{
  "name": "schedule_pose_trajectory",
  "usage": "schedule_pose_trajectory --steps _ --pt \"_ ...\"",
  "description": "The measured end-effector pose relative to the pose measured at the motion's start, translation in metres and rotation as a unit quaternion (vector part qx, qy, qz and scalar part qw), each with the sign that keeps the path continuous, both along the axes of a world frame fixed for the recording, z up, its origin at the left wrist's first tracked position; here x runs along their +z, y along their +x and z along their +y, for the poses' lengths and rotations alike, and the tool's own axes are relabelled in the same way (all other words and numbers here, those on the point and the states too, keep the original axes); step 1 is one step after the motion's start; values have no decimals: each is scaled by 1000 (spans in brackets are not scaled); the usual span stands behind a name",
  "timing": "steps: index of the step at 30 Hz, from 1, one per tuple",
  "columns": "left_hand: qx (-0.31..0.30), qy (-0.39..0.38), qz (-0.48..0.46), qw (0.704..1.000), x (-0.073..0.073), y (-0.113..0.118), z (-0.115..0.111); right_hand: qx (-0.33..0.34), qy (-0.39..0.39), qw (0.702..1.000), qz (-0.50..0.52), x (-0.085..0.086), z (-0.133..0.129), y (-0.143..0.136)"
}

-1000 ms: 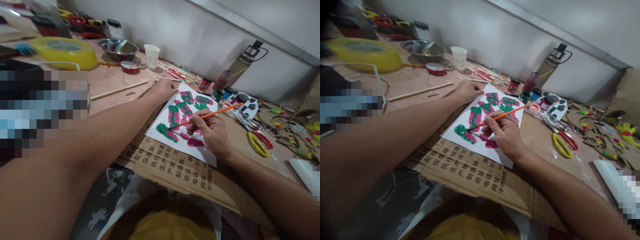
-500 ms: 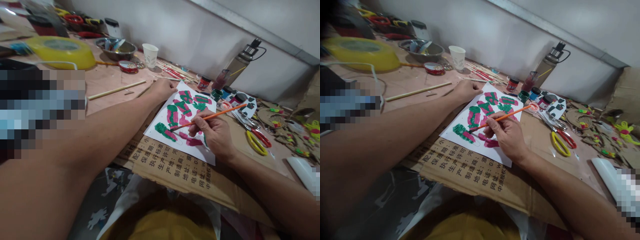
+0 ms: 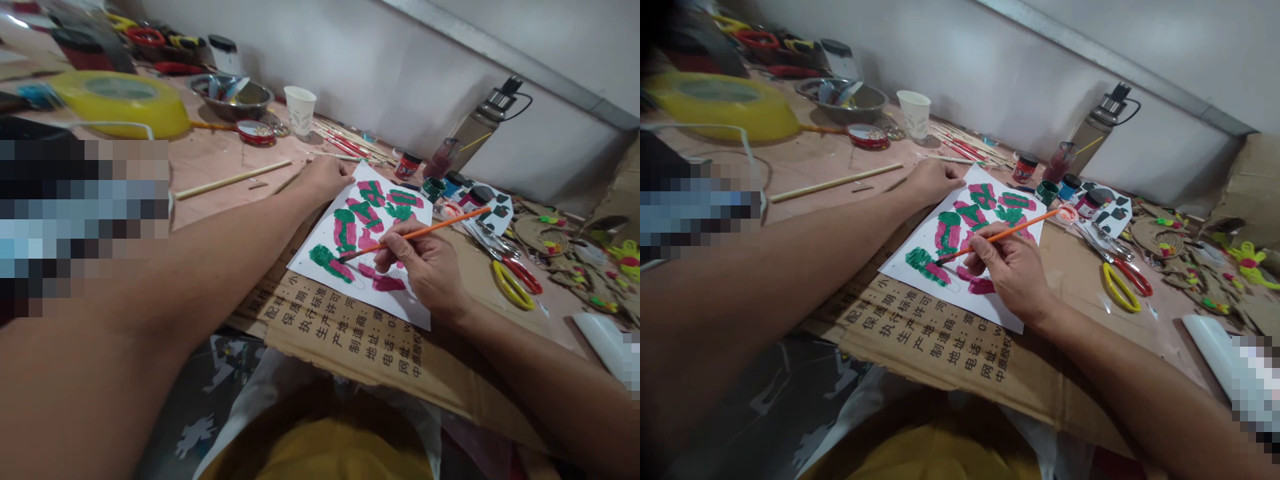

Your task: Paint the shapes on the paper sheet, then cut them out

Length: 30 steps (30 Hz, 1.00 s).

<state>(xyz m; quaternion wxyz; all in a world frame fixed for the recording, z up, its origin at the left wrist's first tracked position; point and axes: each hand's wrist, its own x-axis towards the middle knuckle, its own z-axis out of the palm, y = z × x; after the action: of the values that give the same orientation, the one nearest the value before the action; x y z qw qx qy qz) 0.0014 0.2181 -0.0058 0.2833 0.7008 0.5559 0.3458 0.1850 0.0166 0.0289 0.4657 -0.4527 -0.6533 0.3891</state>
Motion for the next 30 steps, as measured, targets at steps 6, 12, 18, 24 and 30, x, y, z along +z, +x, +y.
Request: schedule_pose_trajectory --steps 6,12,18,24,30 --pt "0 15 38 999 0 0 -1 -11 -5 1000 -10 0 -4 2" --pt "4 25 70 997 0 0 0 -19 -5 1000 -21 1 -6 5" --pt "2 33 67 997 -2 0 1 -24 -5 999 -36 5 -12 6" --pt "0 32 66 997 0 0 -1 -34 -16 999 -34 6 -18 7" --pt "4 24 62 998 4 -1 -6 -48 -16 998 -26 6 -23 10"
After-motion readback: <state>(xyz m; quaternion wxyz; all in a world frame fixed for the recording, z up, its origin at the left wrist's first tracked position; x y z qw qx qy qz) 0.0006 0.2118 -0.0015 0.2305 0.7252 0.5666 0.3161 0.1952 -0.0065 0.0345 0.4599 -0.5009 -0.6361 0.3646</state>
